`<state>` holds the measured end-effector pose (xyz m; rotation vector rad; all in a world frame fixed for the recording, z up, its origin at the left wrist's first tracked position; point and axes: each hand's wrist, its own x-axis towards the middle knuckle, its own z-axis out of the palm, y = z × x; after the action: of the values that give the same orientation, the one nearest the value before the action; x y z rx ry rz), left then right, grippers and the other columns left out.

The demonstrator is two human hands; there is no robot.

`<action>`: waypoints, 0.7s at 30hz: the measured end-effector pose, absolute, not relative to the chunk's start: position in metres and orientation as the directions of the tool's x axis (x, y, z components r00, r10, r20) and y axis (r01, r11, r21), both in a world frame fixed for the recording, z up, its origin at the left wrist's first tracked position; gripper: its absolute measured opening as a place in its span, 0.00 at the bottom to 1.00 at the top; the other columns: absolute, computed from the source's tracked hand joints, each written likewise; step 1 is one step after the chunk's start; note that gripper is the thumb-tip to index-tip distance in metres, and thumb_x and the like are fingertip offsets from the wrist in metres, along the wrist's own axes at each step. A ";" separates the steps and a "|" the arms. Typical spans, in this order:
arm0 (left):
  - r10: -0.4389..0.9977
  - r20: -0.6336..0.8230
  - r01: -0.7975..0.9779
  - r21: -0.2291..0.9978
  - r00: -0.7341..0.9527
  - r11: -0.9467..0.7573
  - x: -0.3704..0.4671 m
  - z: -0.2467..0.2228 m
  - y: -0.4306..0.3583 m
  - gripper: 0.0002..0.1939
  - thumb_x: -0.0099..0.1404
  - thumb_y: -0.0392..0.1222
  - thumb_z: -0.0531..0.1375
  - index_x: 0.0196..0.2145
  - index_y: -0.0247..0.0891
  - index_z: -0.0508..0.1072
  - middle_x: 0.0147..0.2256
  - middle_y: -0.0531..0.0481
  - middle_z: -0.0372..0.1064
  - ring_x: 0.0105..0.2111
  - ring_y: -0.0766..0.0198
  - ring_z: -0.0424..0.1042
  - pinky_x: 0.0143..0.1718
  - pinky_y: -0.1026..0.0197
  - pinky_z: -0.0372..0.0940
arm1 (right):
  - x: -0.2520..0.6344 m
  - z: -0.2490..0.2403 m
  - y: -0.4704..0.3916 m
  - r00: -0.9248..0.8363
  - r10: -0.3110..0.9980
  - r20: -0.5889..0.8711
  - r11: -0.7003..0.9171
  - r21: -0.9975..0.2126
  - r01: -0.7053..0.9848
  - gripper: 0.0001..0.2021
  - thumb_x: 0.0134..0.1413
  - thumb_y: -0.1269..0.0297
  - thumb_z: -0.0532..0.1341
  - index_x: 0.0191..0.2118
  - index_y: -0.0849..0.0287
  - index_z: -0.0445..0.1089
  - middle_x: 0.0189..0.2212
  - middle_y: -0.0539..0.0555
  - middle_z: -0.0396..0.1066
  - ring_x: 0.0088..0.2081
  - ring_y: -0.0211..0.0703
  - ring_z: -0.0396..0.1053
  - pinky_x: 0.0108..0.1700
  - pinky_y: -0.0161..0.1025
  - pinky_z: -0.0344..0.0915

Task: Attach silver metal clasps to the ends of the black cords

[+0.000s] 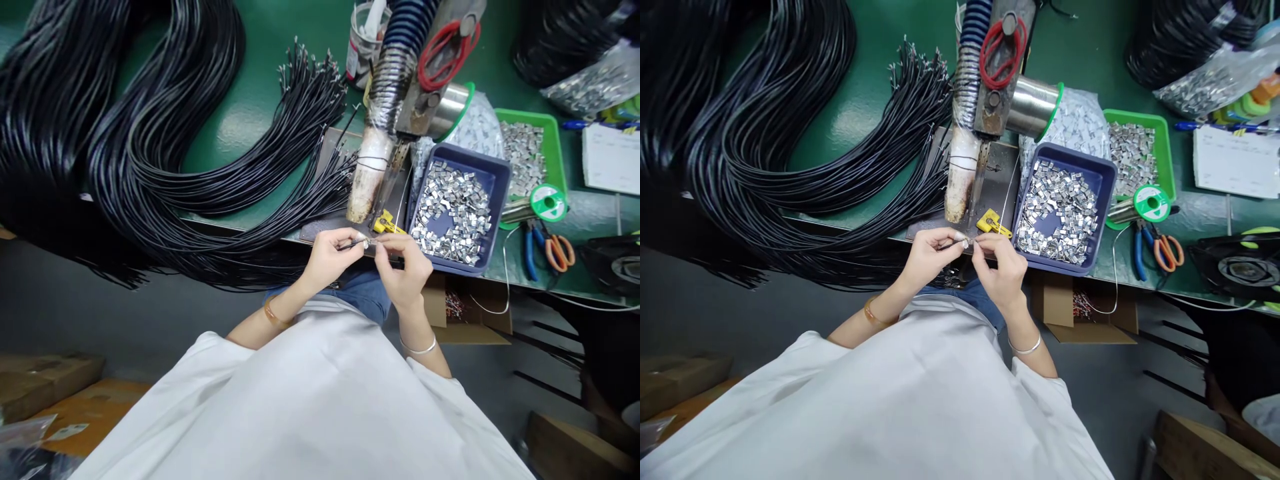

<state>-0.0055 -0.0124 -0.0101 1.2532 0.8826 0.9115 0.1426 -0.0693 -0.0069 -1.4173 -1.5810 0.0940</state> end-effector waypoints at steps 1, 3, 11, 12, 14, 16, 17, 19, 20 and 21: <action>0.914 -0.050 -0.054 0.995 0.403 0.078 -0.007 -0.011 -0.014 0.07 0.58 0.40 0.64 0.28 0.32 0.78 0.23 0.54 0.68 0.23 0.72 0.60 0.26 0.67 0.55 | 0.145 -0.006 -0.071 0.207 0.805 0.556 0.271 -0.655 0.706 0.01 0.64 0.66 0.61 0.39 0.55 0.69 0.32 0.49 0.77 0.31 0.37 0.77 0.31 0.33 0.75; 0.883 -0.064 0.036 0.998 0.466 0.054 -0.011 -0.013 -0.018 0.08 0.60 0.40 0.62 0.29 0.33 0.79 0.22 0.54 0.68 0.22 0.72 0.60 0.25 0.67 0.55 | 0.152 -0.001 -0.075 0.324 0.743 0.586 0.207 -0.661 0.721 0.04 0.65 0.61 0.61 0.38 0.55 0.69 0.26 0.46 0.73 0.22 0.35 0.72 0.23 0.32 0.69; 0.723 -0.126 0.237 0.970 0.679 -0.054 -0.039 -0.028 -0.034 0.04 0.56 0.35 0.65 0.30 0.34 0.82 0.20 0.54 0.71 0.21 0.70 0.66 0.25 0.68 0.59 | 0.179 0.040 -0.087 0.477 0.564 0.674 0.153 -0.653 0.742 0.09 0.63 0.56 0.62 0.45 0.51 0.67 0.29 0.45 0.67 0.19 0.35 0.68 0.20 0.37 0.64; 0.728 -0.127 0.251 0.966 0.674 -0.063 -0.042 -0.028 -0.035 0.05 0.57 0.35 0.66 0.31 0.35 0.83 0.22 0.52 0.74 0.22 0.69 0.69 0.26 0.68 0.61 | 0.184 0.040 -0.087 0.477 0.661 0.579 0.082 -0.688 0.721 0.09 0.63 0.56 0.62 0.44 0.53 0.67 0.27 0.45 0.68 0.21 0.37 0.71 0.24 0.37 0.69; 0.766 -0.086 0.249 0.964 0.637 -0.099 -0.048 -0.027 -0.035 0.07 0.59 0.36 0.66 0.35 0.34 0.83 0.26 0.49 0.77 0.24 0.68 0.72 0.28 0.67 0.65 | 0.199 0.032 -0.082 0.469 0.763 0.446 -0.057 -0.676 0.735 0.10 0.61 0.54 0.63 0.37 0.55 0.67 0.25 0.46 0.70 0.24 0.40 0.74 0.30 0.39 0.72; 0.844 0.045 0.208 0.961 0.535 -0.183 -0.055 -0.024 -0.032 0.07 0.62 0.38 0.66 0.37 0.33 0.82 0.28 0.48 0.77 0.25 0.67 0.73 0.29 0.66 0.67 | 0.220 0.019 -0.075 0.444 0.788 0.426 -0.138 -0.581 0.802 0.12 0.58 0.52 0.64 0.32 0.54 0.67 0.24 0.48 0.71 0.24 0.41 0.73 0.31 0.41 0.70; 0.881 0.140 0.196 0.948 0.452 -0.251 -0.060 -0.022 -0.029 0.08 0.63 0.39 0.66 0.37 0.33 0.82 0.28 0.48 0.76 0.26 0.67 0.73 0.30 0.65 0.68 | 0.232 0.012 -0.071 0.431 0.793 0.431 -0.156 -0.540 0.827 0.13 0.56 0.50 0.64 0.30 0.54 0.67 0.23 0.49 0.71 0.23 0.41 0.71 0.30 0.42 0.69; 0.898 0.353 0.253 0.873 0.264 -0.418 -0.070 -0.016 -0.019 0.08 0.65 0.41 0.66 0.38 0.34 0.81 0.30 0.47 0.77 0.30 0.64 0.74 0.36 0.61 0.70 | 0.251 0.001 -0.062 0.396 0.811 0.431 -0.159 -0.489 0.858 0.15 0.52 0.46 0.65 0.27 0.51 0.67 0.21 0.52 0.72 0.20 0.42 0.68 0.27 0.44 0.65; 0.873 0.445 0.331 0.807 0.201 -0.488 -0.076 -0.012 -0.013 0.09 0.65 0.42 0.66 0.40 0.34 0.81 0.33 0.45 0.77 0.34 0.61 0.75 0.41 0.58 0.70 | 0.257 -0.001 -0.057 0.393 0.799 0.455 -0.157 -0.472 0.867 0.16 0.51 0.44 0.65 0.25 0.50 0.67 0.21 0.54 0.72 0.19 0.44 0.68 0.27 0.46 0.63; 0.836 0.522 0.429 0.724 0.172 -0.540 -0.081 -0.007 -0.007 0.11 0.65 0.44 0.66 0.42 0.35 0.81 0.37 0.43 0.78 0.39 0.58 0.75 0.47 0.54 0.69 | 0.258 -0.001 -0.052 0.375 0.800 0.469 -0.137 -0.466 0.874 0.16 0.51 0.43 0.65 0.24 0.48 0.68 0.22 0.57 0.73 0.20 0.45 0.68 0.28 0.48 0.63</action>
<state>-0.0811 -0.0066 -0.0069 2.0427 1.1933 1.3291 0.2585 -0.0523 -0.0014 -1.9494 -1.4421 -0.1383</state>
